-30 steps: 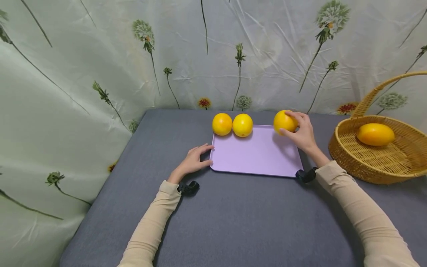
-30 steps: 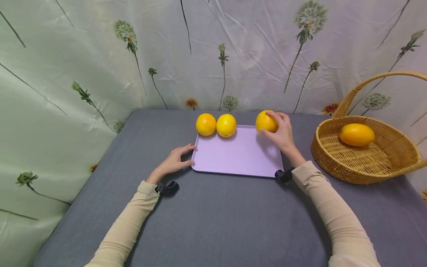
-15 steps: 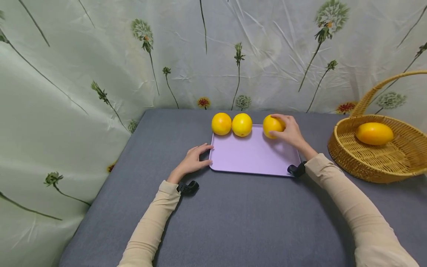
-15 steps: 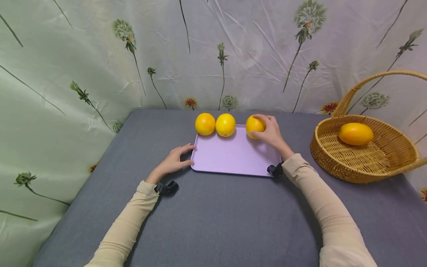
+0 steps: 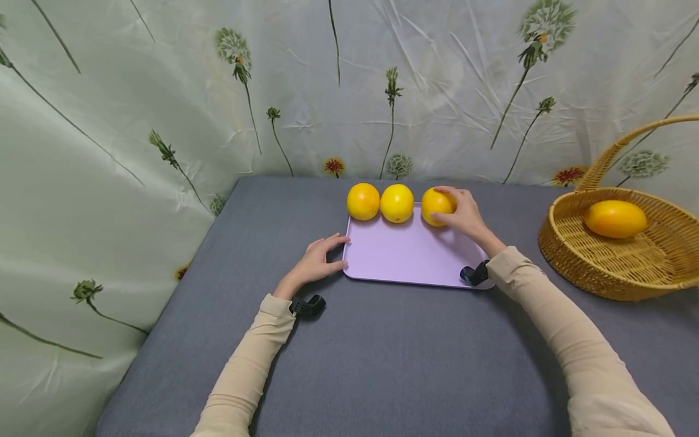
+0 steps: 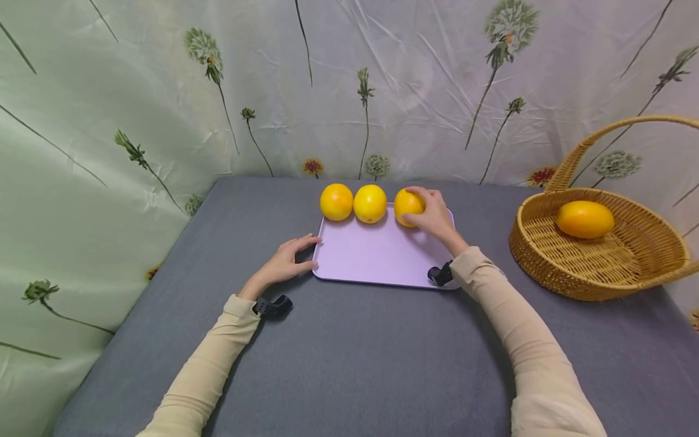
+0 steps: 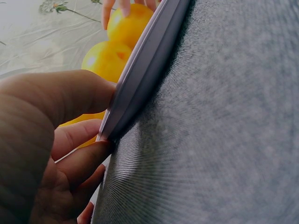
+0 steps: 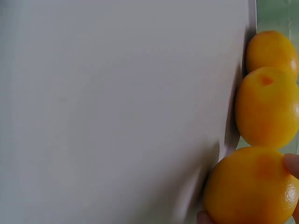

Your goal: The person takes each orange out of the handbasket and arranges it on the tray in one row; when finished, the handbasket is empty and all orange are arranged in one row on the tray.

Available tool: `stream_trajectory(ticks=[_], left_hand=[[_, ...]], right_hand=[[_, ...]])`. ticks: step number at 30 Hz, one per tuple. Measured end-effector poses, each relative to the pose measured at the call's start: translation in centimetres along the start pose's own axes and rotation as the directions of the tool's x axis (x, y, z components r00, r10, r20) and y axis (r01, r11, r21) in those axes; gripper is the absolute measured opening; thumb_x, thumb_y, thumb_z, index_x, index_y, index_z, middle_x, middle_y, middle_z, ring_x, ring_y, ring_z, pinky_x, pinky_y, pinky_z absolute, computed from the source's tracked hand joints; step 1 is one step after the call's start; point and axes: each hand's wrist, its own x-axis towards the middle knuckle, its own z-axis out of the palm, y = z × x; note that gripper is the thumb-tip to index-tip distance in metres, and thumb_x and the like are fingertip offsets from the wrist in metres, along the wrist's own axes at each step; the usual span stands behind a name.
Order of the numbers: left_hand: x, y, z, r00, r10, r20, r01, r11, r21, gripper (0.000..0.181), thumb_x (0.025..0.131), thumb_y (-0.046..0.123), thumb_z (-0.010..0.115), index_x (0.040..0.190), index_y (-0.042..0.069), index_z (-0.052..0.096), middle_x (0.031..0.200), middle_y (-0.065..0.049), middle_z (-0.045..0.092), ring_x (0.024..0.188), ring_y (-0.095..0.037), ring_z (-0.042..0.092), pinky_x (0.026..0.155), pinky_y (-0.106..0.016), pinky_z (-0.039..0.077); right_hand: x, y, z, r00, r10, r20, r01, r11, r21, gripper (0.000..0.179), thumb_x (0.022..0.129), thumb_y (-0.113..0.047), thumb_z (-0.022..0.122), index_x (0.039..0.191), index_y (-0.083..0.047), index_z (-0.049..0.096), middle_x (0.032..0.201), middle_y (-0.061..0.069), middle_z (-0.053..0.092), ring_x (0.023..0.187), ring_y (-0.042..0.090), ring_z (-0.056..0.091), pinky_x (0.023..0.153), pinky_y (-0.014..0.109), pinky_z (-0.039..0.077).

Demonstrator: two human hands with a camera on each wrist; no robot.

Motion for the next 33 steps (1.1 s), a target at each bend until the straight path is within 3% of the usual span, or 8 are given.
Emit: stream_trajectory(ticks=[4, 8, 12, 21, 29, 33], left_hand=[[0.0, -0.1, 0.0, 1.000, 0.005, -0.005, -0.005, 1.000, -0.004, 0.057, 0.083, 0.024, 0.065, 0.135, 0.008, 0.049, 0.143, -0.014, 0.048, 0.140, -0.031, 0.035, 0.115, -0.053, 0.021], [0.2, -0.2, 0.0, 1.000, 0.008, -0.008, -0.008, 1.000, -0.006, 0.057, 0.082, 0.024, 0.065, 0.134, 0.007, 0.049, 0.142, -0.014, 0.048, 0.140, -0.031, 0.035, 0.115, -0.053, 0.021], [0.2, -0.3, 0.0, 1.000, 0.010, -0.003, -0.010, 1.000, -0.010, 0.057, 0.083, 0.024, 0.065, 0.135, 0.007, 0.049, 0.142, -0.014, 0.048, 0.140, -0.031, 0.035, 0.115, -0.054, 0.020], [0.2, -0.2, -0.1, 1.000, -0.006, 0.001, 0.006, 1.000, -0.015, 0.057, 0.083, 0.024, 0.065, 0.135, 0.008, 0.049, 0.144, -0.014, 0.047, 0.140, -0.031, 0.034, 0.116, -0.053, 0.019], [0.2, -0.2, -0.1, 1.000, -0.001, -0.004, 0.001, 1.000, -0.012, 0.057, 0.083, 0.024, 0.065, 0.135, 0.008, 0.049, 0.143, -0.013, 0.048, 0.140, -0.031, 0.035, 0.116, -0.053, 0.020], [0.1, -0.2, 0.0, 1.000, 0.003, -0.004, -0.003, 1.000, -0.018, 0.057, 0.083, 0.024, 0.065, 0.135, 0.007, 0.049, 0.143, -0.014, 0.048, 0.140, -0.031, 0.035, 0.115, -0.053, 0.020]], right_hand=[[0.1, -0.2, -0.2, 0.998, 0.025, 0.063, -0.028, 0.998, 0.059, 0.063, 0.084, -0.021, 0.065, 0.141, -0.013, 0.039, 0.139, 0.026, 0.038, 0.122, 0.041, 0.036, 0.102, 0.057, 0.032], [0.1, -0.3, -0.7, 0.989, -0.001, 0.151, -0.027, 0.983, 0.179, 0.065, 0.087, -0.016, 0.062, 0.145, -0.013, 0.033, 0.150, 0.021, 0.031, 0.132, 0.041, 0.034, 0.111, 0.057, 0.025], [0.0, -0.2, -0.8, 0.983, -0.012, 0.184, -0.034, 0.969, 0.245, 0.066, 0.087, -0.013, 0.061, 0.146, -0.012, 0.031, 0.154, 0.019, 0.026, 0.135, 0.042, 0.032, 0.113, 0.057, 0.023], [0.1, -0.2, -0.5, 0.985, 0.003, 0.172, -0.041, 0.974, 0.223, 0.067, 0.088, -0.016, 0.062, 0.147, -0.014, 0.031, 0.153, 0.018, 0.027, 0.132, 0.046, 0.036, 0.111, 0.057, 0.029], [0.2, 0.0, -0.8, 0.976, 0.012, 0.218, -0.059, 0.977, 0.207, 0.072, 0.089, -0.018, 0.061, 0.150, -0.016, 0.023, 0.155, 0.018, 0.022, 0.131, 0.047, 0.037, 0.107, 0.057, 0.034], [0.3, 0.4, -1.2, 0.970, 0.005, 0.242, -0.059, 0.974, 0.218, 0.076, 0.088, -0.018, 0.062, 0.151, -0.016, 0.019, 0.156, 0.018, 0.020, 0.135, 0.045, 0.032, 0.109, 0.056, 0.031]])
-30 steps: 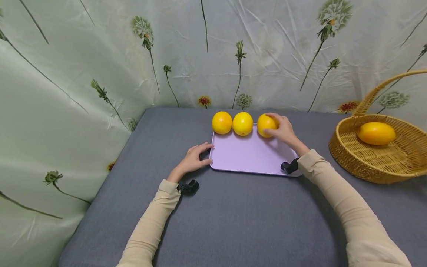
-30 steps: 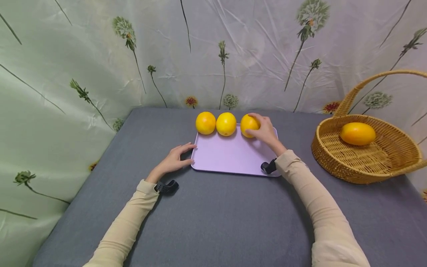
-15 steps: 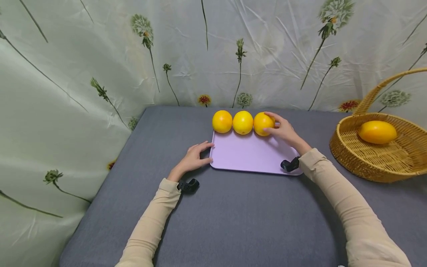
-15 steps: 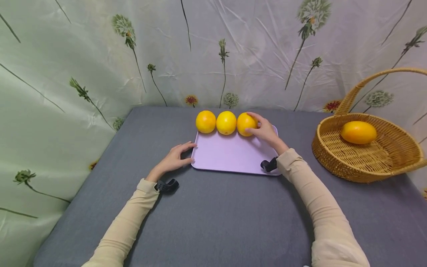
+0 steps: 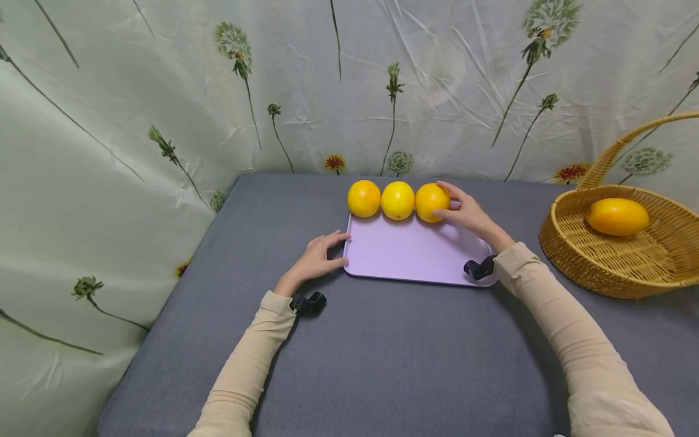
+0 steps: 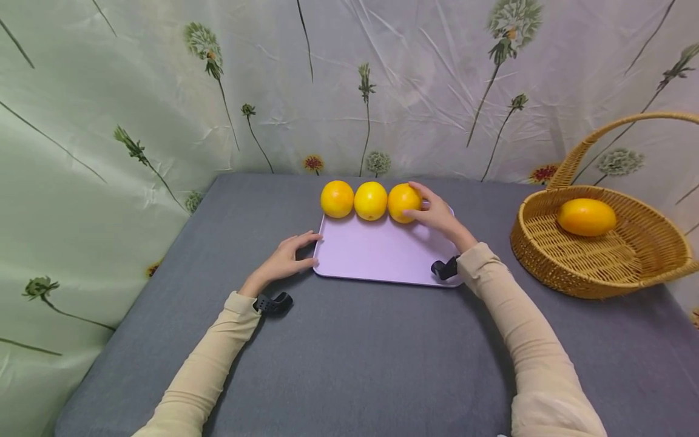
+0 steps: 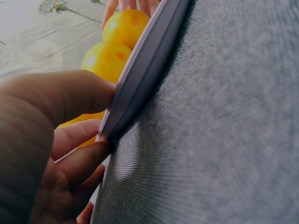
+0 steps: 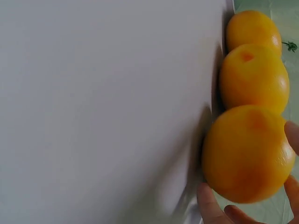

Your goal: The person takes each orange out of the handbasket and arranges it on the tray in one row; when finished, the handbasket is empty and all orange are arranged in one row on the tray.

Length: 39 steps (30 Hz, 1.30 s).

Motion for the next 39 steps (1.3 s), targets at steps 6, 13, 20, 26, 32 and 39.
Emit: stream_trajectory(ticks=[6, 13, 20, 26, 32, 39], left_hand=[[0.0, 0.0, 0.1, 1.000, -0.001, 0.004, 0.001, 1.000, -0.001, 0.057, 0.083, 0.024, 0.065, 0.135, 0.007, 0.049, 0.143, -0.014, 0.047, 0.140, -0.031, 0.034, 0.115, -0.054, 0.020], [0.0, 0.1, -0.1, 1.000, 0.003, -0.001, -0.003, 1.000, 0.003, 0.056, 0.083, 0.023, 0.064, 0.134, 0.007, 0.049, 0.142, -0.014, 0.048, 0.140, -0.032, 0.035, 0.115, -0.054, 0.020], [0.0, 0.1, -0.1, 1.000, -0.005, 0.004, 0.005, 1.000, 0.002, 0.057, 0.083, 0.024, 0.065, 0.135, 0.007, 0.049, 0.143, -0.014, 0.048, 0.140, -0.031, 0.034, 0.115, -0.054, 0.019], [0.0, -0.1, -0.1, 1.000, -0.001, 0.004, 0.001, 1.000, 0.011, 0.057, 0.083, 0.024, 0.065, 0.135, 0.008, 0.049, 0.143, -0.014, 0.048, 0.140, -0.032, 0.034, 0.115, -0.054, 0.020], [0.1, -0.1, 0.0, 1.000, 0.005, 0.004, -0.005, 1.000, 0.006, 0.057, 0.083, 0.024, 0.065, 0.135, 0.008, 0.049, 0.143, -0.014, 0.048, 0.140, -0.032, 0.034, 0.115, -0.054, 0.020], [0.0, -0.1, 0.0, 1.000, 0.006, 0.001, -0.006, 1.000, 0.009, 0.056, 0.083, 0.023, 0.065, 0.135, 0.008, 0.049, 0.143, -0.014, 0.048, 0.140, -0.032, 0.034, 0.115, -0.054, 0.020]], right_hand=[[-0.6, 0.1, -1.0, 0.999, 0.046, -0.006, -0.046, 0.999, -0.005, 0.080, 0.089, -0.023, 0.062, 0.152, -0.018, 0.013, 0.155, 0.025, 0.014, 0.139, 0.046, 0.026, 0.107, 0.059, 0.033], [-1.7, 0.0, -2.5, 0.999, 0.022, -0.050, -0.023, 0.999, -0.034, 0.073, 0.091, -0.018, 0.058, 0.150, -0.012, 0.016, 0.152, 0.028, 0.019, 0.138, 0.047, 0.026, 0.108, 0.061, 0.029], [-2.9, 0.0, -4.1, 0.995, 0.048, -0.091, -0.053, 0.997, -0.050, 0.071, 0.092, -0.023, 0.056, 0.151, -0.016, 0.016, 0.149, 0.030, 0.024, 0.131, 0.049, 0.037, 0.103, 0.055, 0.040], [-3.8, 0.6, -5.6, 0.987, -0.010, -0.159, 0.012, 1.000, 0.007, 0.068, 0.090, -0.027, 0.059, 0.148, -0.017, 0.026, 0.146, 0.032, 0.027, 0.125, 0.045, 0.045, 0.095, 0.041, 0.050], [-4.8, 0.4, -6.8, 0.979, 0.002, -0.204, -0.006, 1.000, -0.016, 0.065, 0.092, -0.026, 0.056, 0.148, -0.017, 0.026, 0.144, 0.031, 0.028, 0.099, -0.003, 0.055, 0.072, 0.007, 0.047], [-6.3, 0.1, -8.4, 0.965, -0.016, -0.262, 0.008, 0.999, -0.034, 0.059, 0.094, -0.018, 0.054, 0.147, -0.022, 0.029, 0.138, 0.024, 0.031, 0.082, -0.022, 0.049, 0.068, 0.002, 0.046]])
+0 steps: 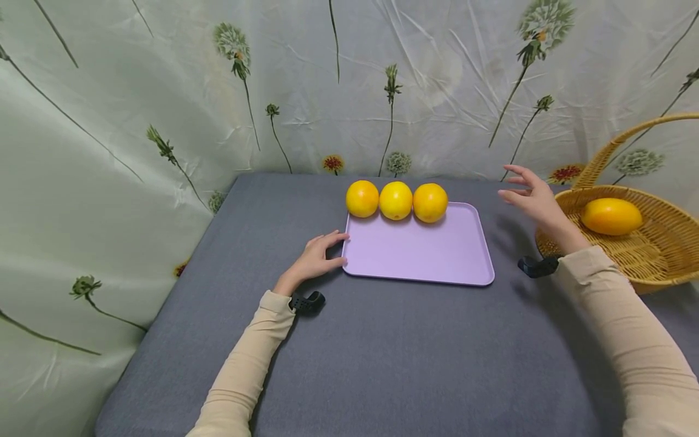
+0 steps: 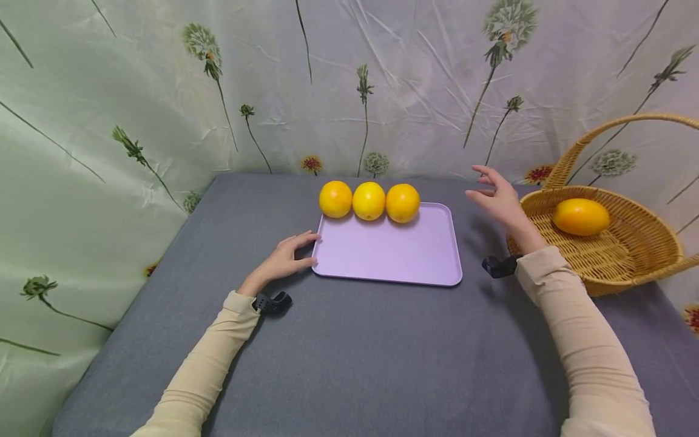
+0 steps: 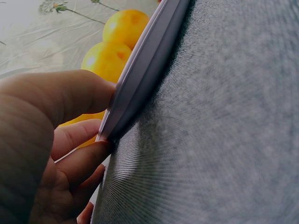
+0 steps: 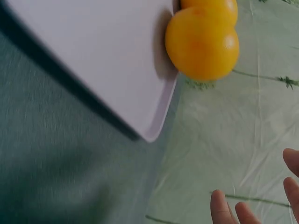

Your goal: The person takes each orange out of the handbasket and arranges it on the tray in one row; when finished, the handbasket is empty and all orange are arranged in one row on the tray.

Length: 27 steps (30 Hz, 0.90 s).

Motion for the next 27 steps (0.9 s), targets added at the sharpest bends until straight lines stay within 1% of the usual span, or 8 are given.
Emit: stream_trajectory(ticks=[3, 6, 9, 12, 17, 22, 26, 27], left_hand=[[-0.1, 0.1, 0.0, 1.000, -0.002, 0.003, 0.002, 1.000, -0.002, 0.056, 0.083, 0.024, 0.064, 0.135, 0.008, 0.049, 0.143, -0.014, 0.047, 0.140, -0.032, 0.034, 0.115, -0.054, 0.020], [-0.1, 0.1, 0.0, 1.000, 0.002, 0.004, -0.002, 1.000, 0.002, 0.056, 0.083, 0.024, 0.064, 0.135, 0.008, 0.049, 0.143, -0.014, 0.048, 0.140, -0.032, 0.035, 0.115, -0.054, 0.021], [-0.2, 0.2, -0.1, 1.000, -0.004, 0.006, 0.004, 1.000, 0.000, 0.056, 0.083, 0.024, 0.064, 0.135, 0.008, 0.049, 0.143, -0.014, 0.048, 0.140, -0.031, 0.034, 0.115, -0.053, 0.020], [-0.3, 0.3, -0.2, 1.000, -0.004, 0.000, 0.004, 1.000, -0.004, 0.055, 0.083, 0.023, 0.064, 0.134, 0.007, 0.050, 0.142, -0.015, 0.048, 0.140, -0.032, 0.035, 0.115, -0.054, 0.020], [-0.3, 0.4, -0.2, 1.000, 0.003, -0.009, -0.003, 1.000, 0.002, 0.055, 0.083, 0.022, 0.064, 0.133, 0.005, 0.051, 0.141, -0.017, 0.048, 0.138, -0.034, 0.036, 0.114, -0.055, 0.021], [-0.1, 0.5, -0.2, 1.000, 0.000, -0.004, 0.000, 1.000, 0.006, 0.055, 0.083, 0.023, 0.065, 0.133, 0.006, 0.050, 0.142, -0.016, 0.048, 0.139, -0.033, 0.036, 0.114, -0.054, 0.021], [-0.1, 0.6, -0.2, 1.000, 0.000, -0.003, 0.000, 1.000, -0.002, 0.055, 0.083, 0.023, 0.064, 0.133, 0.005, 0.050, 0.142, -0.016, 0.048, 0.139, -0.033, 0.036, 0.114, -0.055, 0.021], [-0.1, 0.6, -0.2, 1.000, -0.002, -0.003, 0.002, 1.000, -0.003, 0.055, 0.083, 0.023, 0.064, 0.133, 0.006, 0.050, 0.142, -0.016, 0.048, 0.139, -0.033, 0.036, 0.114, -0.054, 0.021]], right_hand=[[-0.4, 0.1, -0.9, 1.000, -0.006, -0.028, 0.006, 1.000, 0.004, 0.057, 0.094, -0.019, 0.053, 0.146, -0.024, 0.031, 0.129, 0.007, 0.039, 0.082, -0.019, 0.049, 0.068, 0.002, 0.046], [-0.9, 0.2, -1.9, 0.998, -0.010, -0.054, 0.011, 1.000, 0.017, 0.056, 0.094, -0.019, 0.054, 0.145, -0.025, 0.032, 0.118, -0.011, 0.038, 0.085, -0.018, 0.049, 0.069, 0.003, 0.047], [-1.3, 0.2, -2.8, 0.997, -0.015, -0.073, 0.017, 1.000, 0.022, 0.057, 0.094, -0.017, 0.054, 0.145, -0.026, 0.032, 0.112, -0.020, 0.036, 0.085, -0.018, 0.049, 0.068, 0.003, 0.047], [-1.5, 0.4, -3.7, 0.996, -0.012, -0.083, 0.014, 1.000, 0.021, 0.056, 0.094, -0.017, 0.053, 0.145, -0.029, 0.033, 0.110, -0.021, 0.036, 0.085, -0.017, 0.049, 0.068, 0.003, 0.047], [-1.8, 0.6, -5.0, 0.994, -0.006, -0.112, 0.008, 1.000, 0.021, 0.056, 0.094, -0.016, 0.053, 0.144, -0.031, 0.034, 0.107, -0.018, 0.038, 0.085, -0.016, 0.050, 0.068, 0.003, 0.047], [-2.3, 1.0, -6.3, 0.988, 0.023, -0.151, -0.011, 0.997, 0.082, 0.056, 0.093, -0.015, 0.053, 0.144, -0.031, 0.034, 0.108, -0.019, 0.039, 0.086, -0.011, 0.048, 0.068, 0.002, 0.047], [-2.8, 1.4, -7.5, 0.983, 0.062, -0.172, -0.035, 0.987, 0.159, 0.057, 0.092, -0.015, 0.054, 0.143, -0.031, 0.034, 0.109, -0.020, 0.039, 0.088, -0.007, 0.045, 0.066, 0.003, 0.047], [-2.9, 1.5, -7.8, 0.982, 0.069, -0.176, -0.033, 0.979, 0.200, 0.056, 0.092, -0.013, 0.054, 0.142, -0.031, 0.036, 0.109, -0.020, 0.039, 0.088, -0.007, 0.046, 0.066, 0.003, 0.047]])
